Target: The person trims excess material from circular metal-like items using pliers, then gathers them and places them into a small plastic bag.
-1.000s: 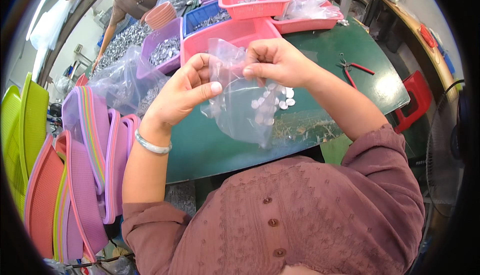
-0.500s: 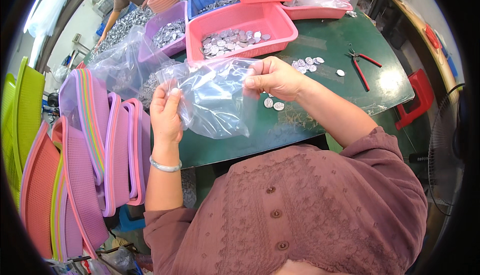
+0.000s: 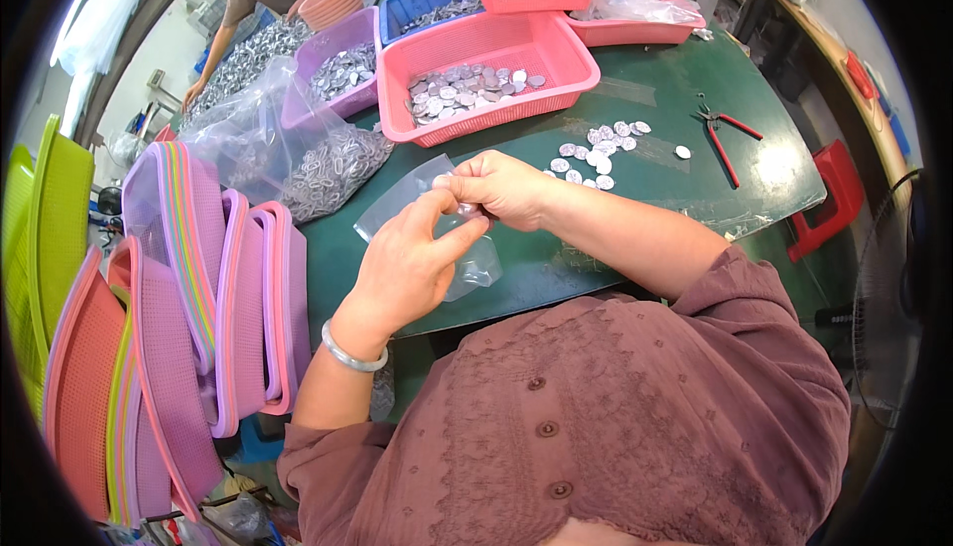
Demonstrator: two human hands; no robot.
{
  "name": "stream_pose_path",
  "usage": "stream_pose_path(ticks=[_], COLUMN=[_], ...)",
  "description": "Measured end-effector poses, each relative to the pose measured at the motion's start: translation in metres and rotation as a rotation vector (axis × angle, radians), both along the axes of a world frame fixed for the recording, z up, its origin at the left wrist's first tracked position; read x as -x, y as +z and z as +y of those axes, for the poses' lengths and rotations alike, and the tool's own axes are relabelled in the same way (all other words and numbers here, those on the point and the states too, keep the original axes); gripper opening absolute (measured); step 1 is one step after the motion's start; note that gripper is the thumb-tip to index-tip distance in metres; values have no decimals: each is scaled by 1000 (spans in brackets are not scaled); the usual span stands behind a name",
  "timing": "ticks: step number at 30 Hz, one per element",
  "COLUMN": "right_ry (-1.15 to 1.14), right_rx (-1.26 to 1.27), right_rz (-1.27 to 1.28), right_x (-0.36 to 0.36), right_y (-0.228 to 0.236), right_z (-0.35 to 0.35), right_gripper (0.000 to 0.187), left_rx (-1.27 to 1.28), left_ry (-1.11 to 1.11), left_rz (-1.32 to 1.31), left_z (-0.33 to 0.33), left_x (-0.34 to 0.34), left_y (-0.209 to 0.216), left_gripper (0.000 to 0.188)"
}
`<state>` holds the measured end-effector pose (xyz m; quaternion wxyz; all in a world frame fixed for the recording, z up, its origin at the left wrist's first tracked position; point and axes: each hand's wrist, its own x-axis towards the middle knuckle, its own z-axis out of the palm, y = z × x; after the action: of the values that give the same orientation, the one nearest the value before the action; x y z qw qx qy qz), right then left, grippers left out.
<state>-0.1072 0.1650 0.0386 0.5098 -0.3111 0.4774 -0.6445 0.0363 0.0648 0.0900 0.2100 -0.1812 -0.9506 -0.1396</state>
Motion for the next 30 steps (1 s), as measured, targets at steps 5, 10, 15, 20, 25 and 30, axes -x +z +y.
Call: stream_pose_path(ticks=[5,10,15,20,25,30], right_ry=[53,93,187,145,-15,-58], right_rx=[-89,-109,-136,-54,-47,-321], right_rz=[-20,-33,19,65,131,529], right_x=[7,11,11,6,5,33], right_y=[-8,-14,-12,-10,-4,-14], right_z=[4,9,19,23,19,25], right_gripper=[32,29,25,21,12,15], left_rx=[166,127,-28,-199,-265,-256], left_ry=[45,2,20,37,99,63], left_rz=[-37,46,72,119,152,178], left_z=[1,-7,-9,-10,-14,-17], left_x=[8,19,17,15,12,2], left_y=[-10,-21,-22,-28,-24,-10], left_gripper=[21,11,12,11,13,9])
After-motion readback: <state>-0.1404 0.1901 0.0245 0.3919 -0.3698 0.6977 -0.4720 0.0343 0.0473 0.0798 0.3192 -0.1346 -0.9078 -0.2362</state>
